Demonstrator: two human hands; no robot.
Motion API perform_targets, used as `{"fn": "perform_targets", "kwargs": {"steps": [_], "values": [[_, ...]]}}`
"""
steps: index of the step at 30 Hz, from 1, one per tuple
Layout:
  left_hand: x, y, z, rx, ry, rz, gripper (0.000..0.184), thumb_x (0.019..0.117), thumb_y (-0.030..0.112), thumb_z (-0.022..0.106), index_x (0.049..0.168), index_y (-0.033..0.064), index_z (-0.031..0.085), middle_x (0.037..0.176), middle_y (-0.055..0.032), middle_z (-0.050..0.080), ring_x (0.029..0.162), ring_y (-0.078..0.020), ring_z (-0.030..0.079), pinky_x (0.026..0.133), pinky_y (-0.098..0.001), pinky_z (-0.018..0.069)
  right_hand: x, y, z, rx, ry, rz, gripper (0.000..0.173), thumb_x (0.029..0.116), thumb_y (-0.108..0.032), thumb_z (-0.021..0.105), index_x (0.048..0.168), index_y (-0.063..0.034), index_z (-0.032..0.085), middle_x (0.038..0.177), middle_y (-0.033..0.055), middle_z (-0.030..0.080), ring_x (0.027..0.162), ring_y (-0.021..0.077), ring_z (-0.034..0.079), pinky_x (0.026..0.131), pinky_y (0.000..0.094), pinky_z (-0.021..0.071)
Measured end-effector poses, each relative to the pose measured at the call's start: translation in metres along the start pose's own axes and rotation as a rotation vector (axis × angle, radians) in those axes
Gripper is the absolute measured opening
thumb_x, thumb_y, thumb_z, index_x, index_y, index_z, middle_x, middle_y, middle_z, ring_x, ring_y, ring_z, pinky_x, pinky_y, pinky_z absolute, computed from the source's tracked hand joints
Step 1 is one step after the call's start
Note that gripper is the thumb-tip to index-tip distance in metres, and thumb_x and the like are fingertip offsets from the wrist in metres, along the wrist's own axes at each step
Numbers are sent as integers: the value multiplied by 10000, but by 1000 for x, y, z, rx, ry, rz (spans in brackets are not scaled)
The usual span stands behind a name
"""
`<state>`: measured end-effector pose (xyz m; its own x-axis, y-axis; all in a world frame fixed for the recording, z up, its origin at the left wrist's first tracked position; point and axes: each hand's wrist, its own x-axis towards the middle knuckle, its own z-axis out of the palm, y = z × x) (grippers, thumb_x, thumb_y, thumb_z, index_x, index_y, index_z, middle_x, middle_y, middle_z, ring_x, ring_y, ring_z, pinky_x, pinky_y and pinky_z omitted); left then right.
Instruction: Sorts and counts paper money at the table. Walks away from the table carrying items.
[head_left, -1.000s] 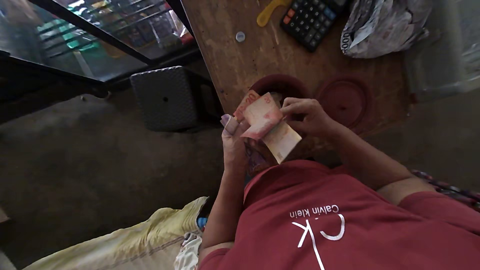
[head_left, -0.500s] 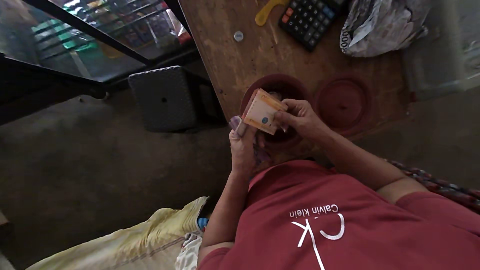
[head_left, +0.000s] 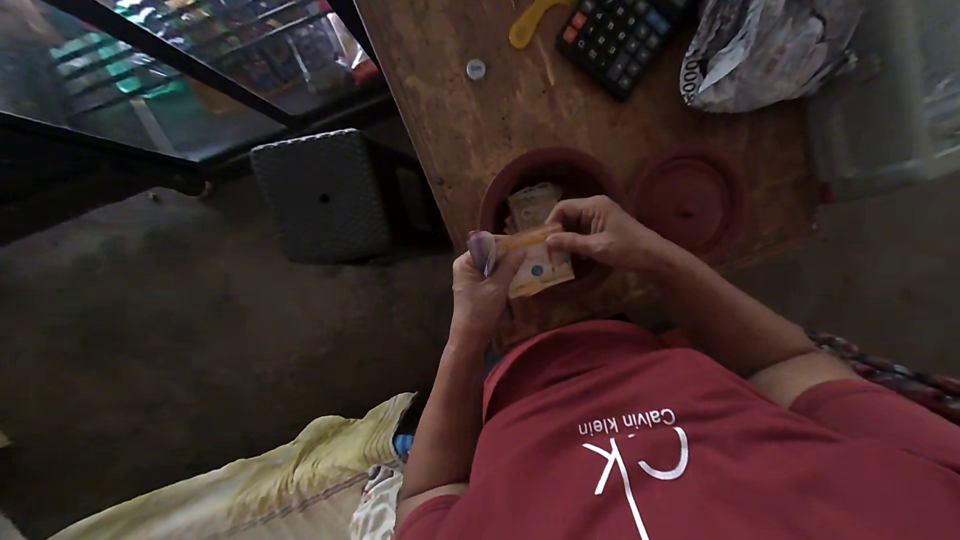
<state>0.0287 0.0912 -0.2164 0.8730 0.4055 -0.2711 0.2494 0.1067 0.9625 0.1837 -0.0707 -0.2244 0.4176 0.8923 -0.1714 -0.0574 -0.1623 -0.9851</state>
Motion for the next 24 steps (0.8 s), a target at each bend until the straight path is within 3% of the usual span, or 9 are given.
{"fn": "perform_targets", "kwargs": {"steps": [6, 8, 11, 16, 19, 20, 22, 23, 24], "values": [[-1, 1, 2, -84, 126, 27, 155, 978, 91, 677, 1121, 150, 690, 917, 69, 741, 742, -29, 706, 659, -213, 612, -4, 8, -8, 272, 111, 62, 382, 1055, -72, 418, 1419, -28, 525, 977, 23, 692, 651, 50, 592, 599, 210, 533], [0, -3, 1, -92, 127, 82, 274, 984, 70, 659, 1250, 135, 661, 1037, 45, 728, 820, -41, 705, 711, -218, 612, -6, 8, -11, 386, 123, 74, 482, 1035, -30, 395, 1514, -65, 431, 1094, 67, 713, 679, 77, 626, 622, 232, 551], [1, -6, -1, -103, 124, 133, 410, 995, 51, 629, 1395, 136, 599, 1163, 14, 708, 882, -55, 707, 751, -228, 612, -8, 8, -13, 485, 140, 59, 701, 980, 91, 382, 1620, -148, 225, 1215, 101, 717, 612, 78, 625, 546, 215, 530], [2, -7, 0, -123, 139, 172, 288, 990, 55, 644, 1264, 137, 676, 1024, 35, 732, 791, -31, 702, 677, -197, 605, -8, 3, -8, 522, 228, 55, 821, 960, 125, 455, 1641, -183, 115, 1240, 104, 718, 519, 68, 582, 463, 187, 489], [2, -8, 1, -95, 152, 171, 311, 975, 50, 665, 1270, 149, 665, 1009, 45, 727, 757, -20, 694, 642, -188, 600, -5, 2, -4, 538, 306, 72, 759, 964, 83, 540, 1597, -164, 202, 1156, 68, 747, 531, 59, 602, 450, 175, 488], [2, -8, 2, -82, 157, 181, 336, 971, 52, 674, 1290, 152, 652, 1035, 46, 722, 777, -21, 695, 655, -189, 601, -5, 4, -2, 535, 333, 55, 624, 968, 56, 556, 1516, -134, 324, 1110, 63, 754, 544, 59, 615, 453, 176, 491], [2, -9, 1, -40, 159, 196, 402, 969, 44, 670, 1355, 139, 609, 1114, 36, 700, 851, -28, 692, 719, -200, 602, -4, 9, 0, 473, 354, -3, 208, 997, -19, 566, 1195, -80, 549, 1024, 56, 767, 580, 61, 650, 496, 196, 533], [2, -10, 1, -8, 166, 205, 408, 968, 40, 668, 1361, 128, 602, 1117, 33, 694, 857, -22, 685, 728, -194, 596, -3, 12, 1, 411, 346, -35, 77, 1012, -53, 557, 1063, -66, 613, 1014, 51, 776, 624, 62, 685, 548, 212, 574], [2, -11, 1, 31, 176, 225, 387, 965, 33, 668, 1340, 107, 612, 1123, 28, 692, 850, -13, 676, 726, -183, 585, -3, 13, 2, 311, 334, -64, 100, 1013, -69, 562, 1030, -42, 657, 1040, 46, 774, 673, 52, 699, 596, 217, 591]]}}
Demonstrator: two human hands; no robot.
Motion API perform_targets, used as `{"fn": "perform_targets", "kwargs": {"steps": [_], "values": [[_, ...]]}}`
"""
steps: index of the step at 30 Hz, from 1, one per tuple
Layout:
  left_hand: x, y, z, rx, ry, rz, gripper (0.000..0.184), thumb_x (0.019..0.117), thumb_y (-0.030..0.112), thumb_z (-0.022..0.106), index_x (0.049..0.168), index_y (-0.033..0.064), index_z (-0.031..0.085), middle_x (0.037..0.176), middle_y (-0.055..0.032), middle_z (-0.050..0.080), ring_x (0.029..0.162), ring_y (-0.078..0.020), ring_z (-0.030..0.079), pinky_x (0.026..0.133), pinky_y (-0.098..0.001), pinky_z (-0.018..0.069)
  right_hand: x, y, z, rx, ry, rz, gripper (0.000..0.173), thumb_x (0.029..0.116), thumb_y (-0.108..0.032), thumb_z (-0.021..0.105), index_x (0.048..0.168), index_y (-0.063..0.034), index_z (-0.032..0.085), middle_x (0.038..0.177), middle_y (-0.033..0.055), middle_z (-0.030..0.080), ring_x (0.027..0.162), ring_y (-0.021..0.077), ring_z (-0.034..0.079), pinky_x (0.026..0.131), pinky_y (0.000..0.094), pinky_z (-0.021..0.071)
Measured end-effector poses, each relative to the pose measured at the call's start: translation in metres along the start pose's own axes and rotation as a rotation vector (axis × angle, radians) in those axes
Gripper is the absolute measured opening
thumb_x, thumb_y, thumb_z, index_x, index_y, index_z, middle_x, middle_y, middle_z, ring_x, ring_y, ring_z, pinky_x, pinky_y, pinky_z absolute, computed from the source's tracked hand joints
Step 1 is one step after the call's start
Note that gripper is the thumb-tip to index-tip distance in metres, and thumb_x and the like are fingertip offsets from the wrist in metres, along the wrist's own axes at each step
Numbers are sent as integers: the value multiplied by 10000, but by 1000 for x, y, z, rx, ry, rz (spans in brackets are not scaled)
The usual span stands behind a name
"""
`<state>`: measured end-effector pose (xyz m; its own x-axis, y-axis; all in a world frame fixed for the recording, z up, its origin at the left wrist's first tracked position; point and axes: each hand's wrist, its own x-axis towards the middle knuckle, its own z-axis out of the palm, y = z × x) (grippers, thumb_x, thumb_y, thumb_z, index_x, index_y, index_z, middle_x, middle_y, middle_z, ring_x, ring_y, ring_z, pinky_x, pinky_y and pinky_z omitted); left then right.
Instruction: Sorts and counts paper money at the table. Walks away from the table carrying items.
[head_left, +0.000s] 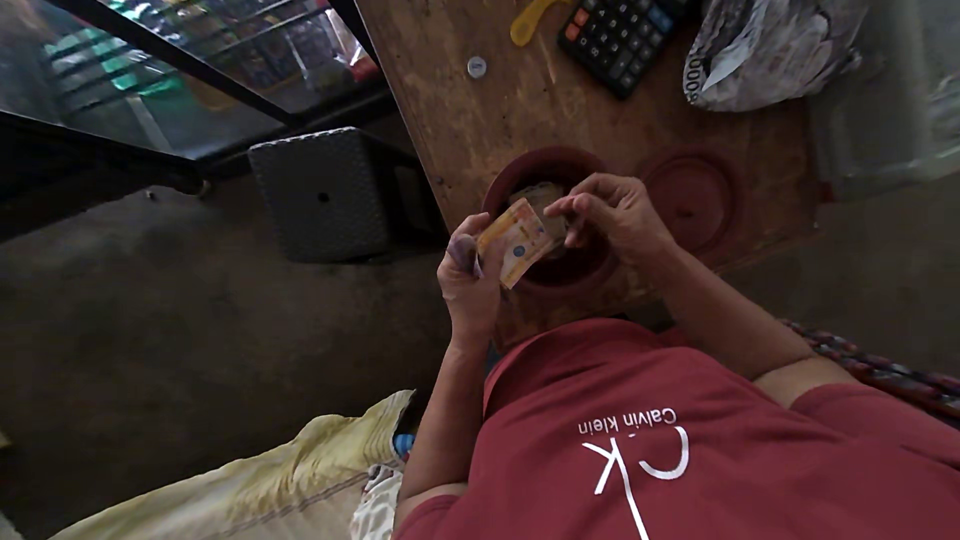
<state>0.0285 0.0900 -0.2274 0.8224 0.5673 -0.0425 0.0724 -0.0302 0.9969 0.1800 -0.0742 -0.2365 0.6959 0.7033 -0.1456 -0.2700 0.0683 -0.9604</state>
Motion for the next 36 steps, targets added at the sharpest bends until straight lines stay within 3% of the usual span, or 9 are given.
{"fn": "perform_targets", "kwargs": {"steps": [3, 6, 9, 11, 14, 17, 23, 30, 36], "values": [[2, -2, 0, 122, 0, 76, 281, 956, 20, 673, 1234, 53, 648, 1128, 7, 683, 777, 22, 631, 659, -138, 534, -1, -2, 6, -286, -110, -92, 374, 960, -107, 682, 1303, 33, 630, 1265, 93, 677, 831, 36, 691, 717, 208, 606], [3, -2, 1, 193, -49, 122, 270, 947, 9, 675, 1214, 34, 643, 1022, -15, 670, 694, 25, 582, 597, -128, 498, 1, -3, 14, -571, -176, -146, 688, 887, -306, 791, 1468, -47, 528, 1390, 108, 612, 822, 63, 639, 671, 236, 553], [2, 2, 8, 170, -36, 122, 231, 949, 11, 678, 1176, 46, 656, 1027, -5, 680, 691, 28, 588, 584, -122, 499, 5, -2, 19, -690, -221, -131, 704, 884, -336, 791, 1486, -98, 513, 1292, 114, 664, 1014, 205, 682, 867, 448, 578], [1, 4, 10, 114, -16, 111, 185, 957, 14, 668, 1136, 61, 655, 1092, 8, 686, 774, 19, 631, 641, -135, 529, 6, 1, 21, -639, -215, -115, 674, 879, -285, 799, 1465, -97, 526, 1024, 99, 727, 856, 187, 692, 786, 431, 585], [0, 6, 10, -26, -5, 45, 221, 970, 29, 662, 1180, 99, 665, 1104, 29, 697, 855, -19, 675, 714, -186, 582, 6, -2, 24, -493, -273, -16, 751, 869, -214, 811, 1512, -81, 446, 1123, 114, 712, 973, 148, 707, 854, 343, 603], [-1, 7, 13, -130, 14, -17, 236, 972, 47, 667, 1192, 132, 678, 1059, 38, 713, 856, -38, 689, 723, -212, 599, 4, 1, 28, -264, -277, 29, 683, 855, -31, 771, 1455, 6, 447, 1166, 130, 678, 1019, 123, 698, 882, 273, 601], [-1, 8, 14, -208, 36, 13, 213, 990, 67, 650, 1189, 132, 689, 1066, 34, 715, 876, -48, 694, 751, -218, 603, -1, -7, 33, 59, -145, 251, 428, 898, 67, 660, 1295, 6, 510, 968, 76, 688, 789, 120, 700, 704, 269, 615], [1, 12, 8, -224, -116, -149, 245, 965, 46, 663, 1193, 136, 663, 981, 37, 722, 774, -34, 691, 672, -205, 601, -4, 6, 26, -126, -162, -158, 234, 886, 71, 668, 1118, 72, 643, 987, 64, 725, 862, 42, 698, 805, 218, 601], [5, 15, 6, -87, -189, -139, 165, 923, 50, 730, 1075, 112, 706, 922, 32, 722, 735, -34, 678, 643, -208, 591, -7, 4, 27, -207, -177, -152, 221, 880, 46, 691, 1091, 56, 627, 946, 44, 700, 825, 11, 667, 771, 176, 575]]}}
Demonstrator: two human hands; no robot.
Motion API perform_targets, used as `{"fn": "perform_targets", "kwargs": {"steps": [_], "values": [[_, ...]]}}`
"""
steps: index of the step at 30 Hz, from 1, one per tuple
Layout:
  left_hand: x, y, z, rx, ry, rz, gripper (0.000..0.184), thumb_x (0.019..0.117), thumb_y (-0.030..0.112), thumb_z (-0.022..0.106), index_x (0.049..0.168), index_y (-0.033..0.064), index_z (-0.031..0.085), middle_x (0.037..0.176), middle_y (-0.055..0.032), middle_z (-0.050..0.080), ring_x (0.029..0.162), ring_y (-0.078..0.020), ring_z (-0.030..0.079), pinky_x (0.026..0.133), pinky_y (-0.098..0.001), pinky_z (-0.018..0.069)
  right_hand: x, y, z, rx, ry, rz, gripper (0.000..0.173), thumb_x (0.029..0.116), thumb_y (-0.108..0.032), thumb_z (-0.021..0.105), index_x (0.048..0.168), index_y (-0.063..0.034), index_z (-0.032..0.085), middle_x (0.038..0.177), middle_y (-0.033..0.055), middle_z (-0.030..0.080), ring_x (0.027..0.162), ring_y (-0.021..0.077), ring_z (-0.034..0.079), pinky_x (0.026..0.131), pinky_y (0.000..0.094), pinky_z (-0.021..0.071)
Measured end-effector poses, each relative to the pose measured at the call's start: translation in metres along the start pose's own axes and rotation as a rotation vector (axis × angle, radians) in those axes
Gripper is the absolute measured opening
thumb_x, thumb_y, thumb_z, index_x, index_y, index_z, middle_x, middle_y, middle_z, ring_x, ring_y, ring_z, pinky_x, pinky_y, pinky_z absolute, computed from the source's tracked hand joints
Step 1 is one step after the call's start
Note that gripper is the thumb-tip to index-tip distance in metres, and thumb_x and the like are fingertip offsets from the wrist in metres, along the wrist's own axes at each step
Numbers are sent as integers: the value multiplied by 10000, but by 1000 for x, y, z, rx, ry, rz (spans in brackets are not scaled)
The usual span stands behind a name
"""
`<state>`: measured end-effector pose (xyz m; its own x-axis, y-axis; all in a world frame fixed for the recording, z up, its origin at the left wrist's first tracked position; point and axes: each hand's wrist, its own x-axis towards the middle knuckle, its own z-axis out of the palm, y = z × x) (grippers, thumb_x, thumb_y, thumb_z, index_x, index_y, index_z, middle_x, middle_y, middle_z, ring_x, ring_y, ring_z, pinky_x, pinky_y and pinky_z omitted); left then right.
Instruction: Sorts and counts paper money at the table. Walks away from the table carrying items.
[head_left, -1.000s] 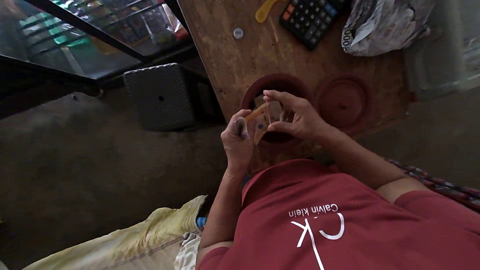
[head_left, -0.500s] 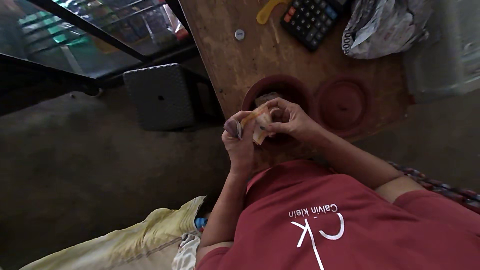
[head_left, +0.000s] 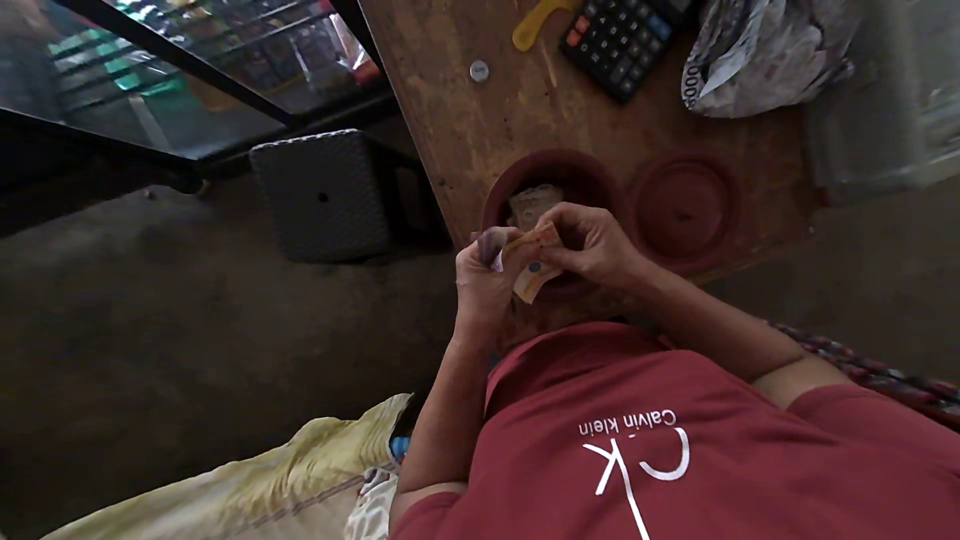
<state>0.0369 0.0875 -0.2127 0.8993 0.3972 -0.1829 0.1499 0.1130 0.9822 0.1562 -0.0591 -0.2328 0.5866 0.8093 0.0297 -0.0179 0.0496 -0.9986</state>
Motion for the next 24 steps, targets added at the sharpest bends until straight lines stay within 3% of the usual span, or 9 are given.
{"fn": "perform_targets", "kwargs": {"steps": [6, 10, 16, 19, 24], "values": [[-4, -2, 11, -132, 118, 58, 140, 938, 56, 718, 1047, 142, 729, 937, 59, 726, 779, -24, 686, 682, -201, 597, 1, -12, -4, 16, -14, 222, 321, 862, 18, 735, 1112, 2, 534, 931, 54, 671, 812, 55, 688, 748, 218, 599], [-3, -3, 13, -177, 132, 79, 127, 950, 63, 704, 1048, 138, 733, 959, 57, 732, 828, -34, 696, 738, -218, 603, -2, -15, -6, 64, -9, 262, 312, 875, 39, 722, 1120, -4, 533, 929, 59, 689, 786, 77, 705, 719, 231, 611], [-3, -2, 9, -137, 5, -12, 169, 948, 9, 675, 1070, 123, 696, 932, 38, 729, 766, -38, 693, 688, -217, 604, -5, -12, -5, -91, 16, 176, 355, 852, -15, 765, 1136, 11, 554, 973, 78, 683, 843, 69, 695, 766, 226, 600], [-4, -1, 11, -229, 38, -67, 146, 959, 54, 673, 1068, 147, 699, 922, 36, 725, 771, -44, 692, 697, -225, 605, -7, -13, -3, -71, 16, 200, 328, 861, -46, 764, 1102, 15, 551, 946, 76, 672, 836, 70, 686, 767, 230, 596], [-3, -5, 14, -435, 138, -58, 138, 981, 93, 657, 1092, 169, 689, 962, 46, 727, 832, -45, 704, 751, -236, 613, -8, -13, -3, 120, -26, 274, 250, 886, 18, 712, 1062, -7, 537, 910, 39, 682, 774, 61, 703, 715, 225, 616]]}}
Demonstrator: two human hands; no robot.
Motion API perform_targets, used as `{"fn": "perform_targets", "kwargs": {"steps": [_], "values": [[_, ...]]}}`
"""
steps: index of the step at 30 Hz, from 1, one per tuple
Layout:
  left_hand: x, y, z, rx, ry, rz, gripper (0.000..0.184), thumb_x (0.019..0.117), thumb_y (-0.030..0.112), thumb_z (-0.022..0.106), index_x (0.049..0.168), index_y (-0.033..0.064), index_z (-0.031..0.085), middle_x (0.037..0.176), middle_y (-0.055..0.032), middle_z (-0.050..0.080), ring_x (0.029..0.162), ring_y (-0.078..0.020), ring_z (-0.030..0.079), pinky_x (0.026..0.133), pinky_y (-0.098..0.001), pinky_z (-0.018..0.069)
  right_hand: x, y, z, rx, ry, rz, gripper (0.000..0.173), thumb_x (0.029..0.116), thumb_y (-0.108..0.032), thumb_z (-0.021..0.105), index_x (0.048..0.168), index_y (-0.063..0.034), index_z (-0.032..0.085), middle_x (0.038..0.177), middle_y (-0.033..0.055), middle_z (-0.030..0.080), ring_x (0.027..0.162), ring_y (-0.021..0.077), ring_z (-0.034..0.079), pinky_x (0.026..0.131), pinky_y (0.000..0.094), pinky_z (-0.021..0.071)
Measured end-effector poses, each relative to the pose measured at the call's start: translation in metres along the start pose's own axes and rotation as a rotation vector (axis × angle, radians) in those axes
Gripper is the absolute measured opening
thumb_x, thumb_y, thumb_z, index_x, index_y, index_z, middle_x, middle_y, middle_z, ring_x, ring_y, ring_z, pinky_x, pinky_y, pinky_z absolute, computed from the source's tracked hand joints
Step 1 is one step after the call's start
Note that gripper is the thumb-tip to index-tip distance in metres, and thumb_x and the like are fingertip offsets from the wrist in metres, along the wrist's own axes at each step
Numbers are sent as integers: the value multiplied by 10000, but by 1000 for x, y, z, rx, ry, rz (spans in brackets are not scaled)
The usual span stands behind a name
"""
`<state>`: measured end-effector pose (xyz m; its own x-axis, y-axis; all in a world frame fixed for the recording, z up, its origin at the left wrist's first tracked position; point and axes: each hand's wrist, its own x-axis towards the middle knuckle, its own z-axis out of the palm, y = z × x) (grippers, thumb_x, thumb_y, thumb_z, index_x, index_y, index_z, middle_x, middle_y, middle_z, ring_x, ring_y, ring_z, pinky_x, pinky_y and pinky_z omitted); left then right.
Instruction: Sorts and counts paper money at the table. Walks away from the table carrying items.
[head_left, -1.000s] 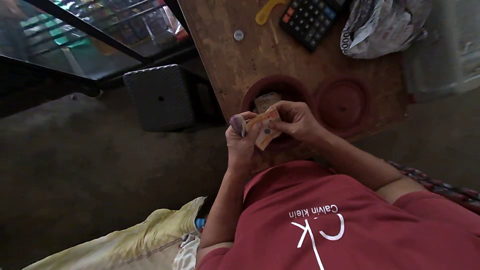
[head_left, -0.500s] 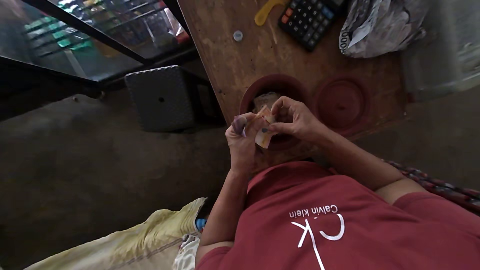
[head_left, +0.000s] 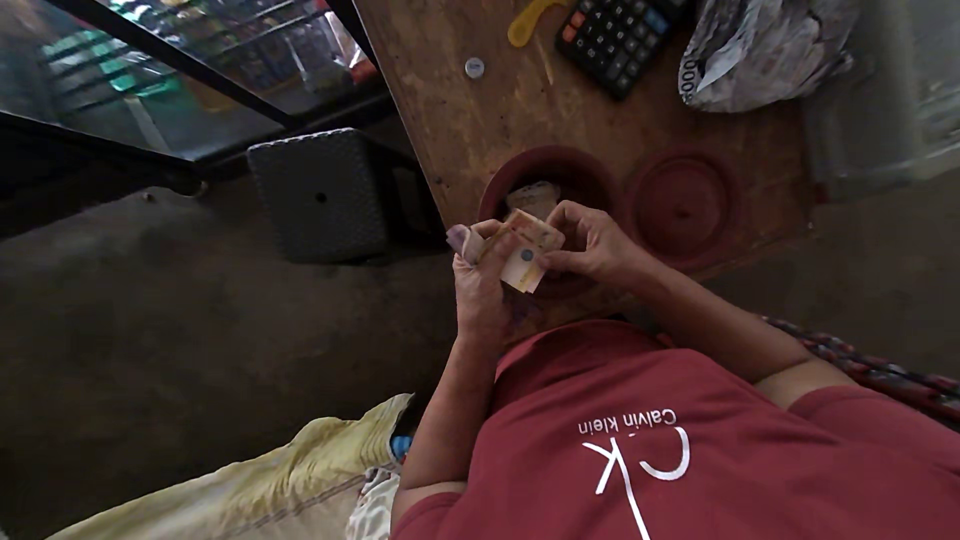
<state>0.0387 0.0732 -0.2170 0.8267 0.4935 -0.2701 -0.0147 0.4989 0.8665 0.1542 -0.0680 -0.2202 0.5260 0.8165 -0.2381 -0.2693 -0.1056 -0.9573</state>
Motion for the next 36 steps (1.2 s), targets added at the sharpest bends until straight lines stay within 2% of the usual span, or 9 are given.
{"fn": "perform_targets", "kwargs": {"steps": [3, 6, 13, 18, 22, 25, 28, 32, 36], "values": [[0, 1, 1, -18, 64, 36, 152, 987, 82, 648, 1107, 169, 676, 992, 41, 727, 869, -62, 711, 779, -254, 617, -3, 3, 2, 162, -3, 37, 179, 956, 47, 607, 1110, -15, 541, 929, 39, 719, 781, 98, 731, 726, 264, 636], [0, 4, 0, -19, 165, 49, 158, 999, 92, 634, 1142, 156, 653, 1013, 28, 733, 894, -83, 722, 797, -275, 624, -8, 8, 0, 346, 0, 73, 206, 993, 17, 502, 1180, -58, 546, 1060, 69, 733, 940, 177, 745, 822, 340, 637], [3, 4, -5, -7, 200, 86, 174, 1007, 155, 645, 1181, 159, 658, 1052, 14, 730, 909, -93, 722, 785, -274, 626, -17, 12, -5, 447, -55, 57, 219, 1006, -70, 507, 1209, -83, 590, 1194, 112, 733, 1094, 221, 722, 907, 363, 613], [4, 11, -12, 47, 69, 121, 167, 999, 108, 641, 1152, 164, 678, 1038, 49, 730, 897, -53, 713, 784, -239, 618, -10, 9, -8, 136, 102, -150, 174, 1020, -38, 504, 1140, 3, 622, 1031, 66, 737, 879, 134, 727, 763, 297, 628], [2, 7, -5, 158, -74, 93, 158, 985, 112, 666, 1134, 160, 686, 1001, 59, 721, 827, -28, 698, 737, -212, 609, 6, -5, -8, -192, 52, -233, 278, 977, -68, 636, 1222, 63, 634, 1080, 73, 686, 933, 56, 678, 814, 215, 591], [2, 8, -1, 207, -66, 123, 170, 984, 91, 664, 1142, 151, 682, 977, 73, 720, 798, -11, 688, 706, -190, 601, 16, -11, -11, -234, 57, -349, 130, 973, -40, 651, 1058, 56, 676, 962, 44, 714, 852, 9, 680, 794, 182, 584], [7, 15, -3, 255, -64, 111, 281, 971, 44, 649, 1235, 136, 628, 972, 95, 709, 773, 9, 673, 687, -169, 586, 25, -19, -18, -225, 135, -422, 90, 965, -20, 649, 1027, 45, 658, 912, 17, 697, 804, 3, 663, 758, 183, 577], [12, 16, -2, 248, -17, 88, 169, 925, -17, 663, 922, 150, 640, 707, 101, 679, 536, 11, 588, 509, -169, 524, 31, -22, -19, -163, 115, -417, 72, 948, 4, 652, 1018, 15, 639, 888, -5, 703, 753, 7, 668, 695, 188, 584], [14, 18, -6, 351, 60, 189, 174, 913, -21, 679, 910, 152, 658, 717, 125, 670, 546, 37, 572, 507, -145, 505, 36, -13, -20, -72, 73, -354, 36, 953, 12, 645, 988, 11, 637, 840, -2, 704, 704, 27, 673, 653, 205, 590]]}}
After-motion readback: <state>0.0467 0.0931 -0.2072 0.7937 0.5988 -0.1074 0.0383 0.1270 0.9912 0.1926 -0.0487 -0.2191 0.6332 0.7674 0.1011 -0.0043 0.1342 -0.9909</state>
